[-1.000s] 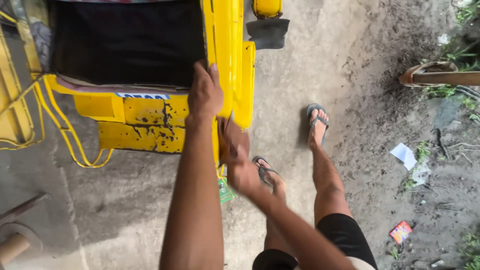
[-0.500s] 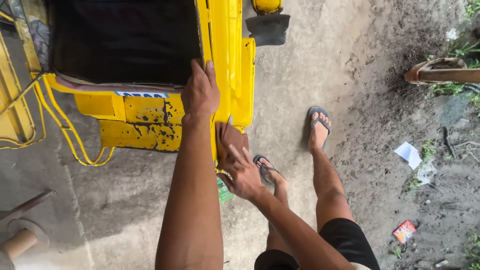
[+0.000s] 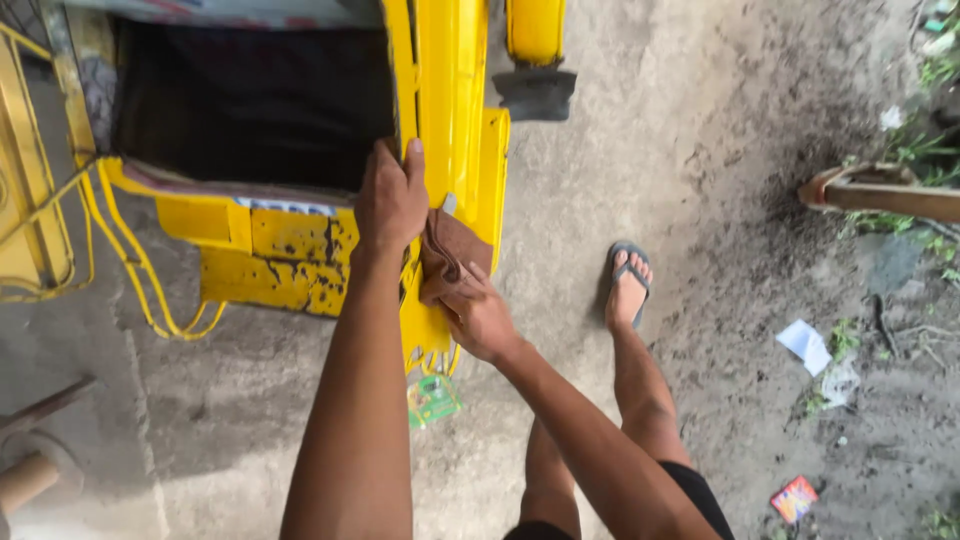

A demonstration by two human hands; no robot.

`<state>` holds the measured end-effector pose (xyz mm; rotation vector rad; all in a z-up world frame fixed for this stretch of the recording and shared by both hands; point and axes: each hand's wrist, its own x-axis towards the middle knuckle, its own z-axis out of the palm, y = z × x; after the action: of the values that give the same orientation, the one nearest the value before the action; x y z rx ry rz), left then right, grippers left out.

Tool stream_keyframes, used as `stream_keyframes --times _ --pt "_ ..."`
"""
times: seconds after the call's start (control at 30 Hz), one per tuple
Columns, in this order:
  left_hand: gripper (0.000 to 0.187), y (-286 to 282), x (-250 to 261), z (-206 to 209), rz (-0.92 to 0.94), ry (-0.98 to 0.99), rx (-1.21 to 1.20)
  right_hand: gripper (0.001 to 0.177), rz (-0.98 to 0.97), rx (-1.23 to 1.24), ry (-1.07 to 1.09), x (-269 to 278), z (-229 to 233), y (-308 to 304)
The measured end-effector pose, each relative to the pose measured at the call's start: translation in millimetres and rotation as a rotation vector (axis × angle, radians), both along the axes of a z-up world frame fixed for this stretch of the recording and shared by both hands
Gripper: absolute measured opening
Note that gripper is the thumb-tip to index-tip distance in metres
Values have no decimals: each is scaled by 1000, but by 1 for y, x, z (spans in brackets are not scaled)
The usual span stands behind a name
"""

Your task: The recorder is sanding the yellow metal roof of a tricycle using sandpaper to prepare it for painting or repair.

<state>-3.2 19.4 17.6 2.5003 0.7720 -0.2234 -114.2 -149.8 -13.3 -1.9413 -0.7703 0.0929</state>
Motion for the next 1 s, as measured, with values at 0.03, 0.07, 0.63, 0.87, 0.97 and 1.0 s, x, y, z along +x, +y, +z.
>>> stream_keyframes --times 0.03,0.07,0.63,0.87,0.97,1.0 --pt "51 1 16 -1 -4 -8 2 25 -4 2 -8 6 -10 1" --pt "49 0 29 -3 19 -112 16 22 -80 147 328 9 -18 2" --pt "36 -7 104 8 67 -372 67 58 -299 302 673 141 -60 63" --pt "38 -9 98 10 52 -417 111 41 -355 91 840 274 -67 81" --pt "40 -7 99 10 36 -427 158 40 -381 530 955 336 -59 71" --pt "39 -11 97 9 22 -440 127 45 -392 969 1094 353 -43 59"
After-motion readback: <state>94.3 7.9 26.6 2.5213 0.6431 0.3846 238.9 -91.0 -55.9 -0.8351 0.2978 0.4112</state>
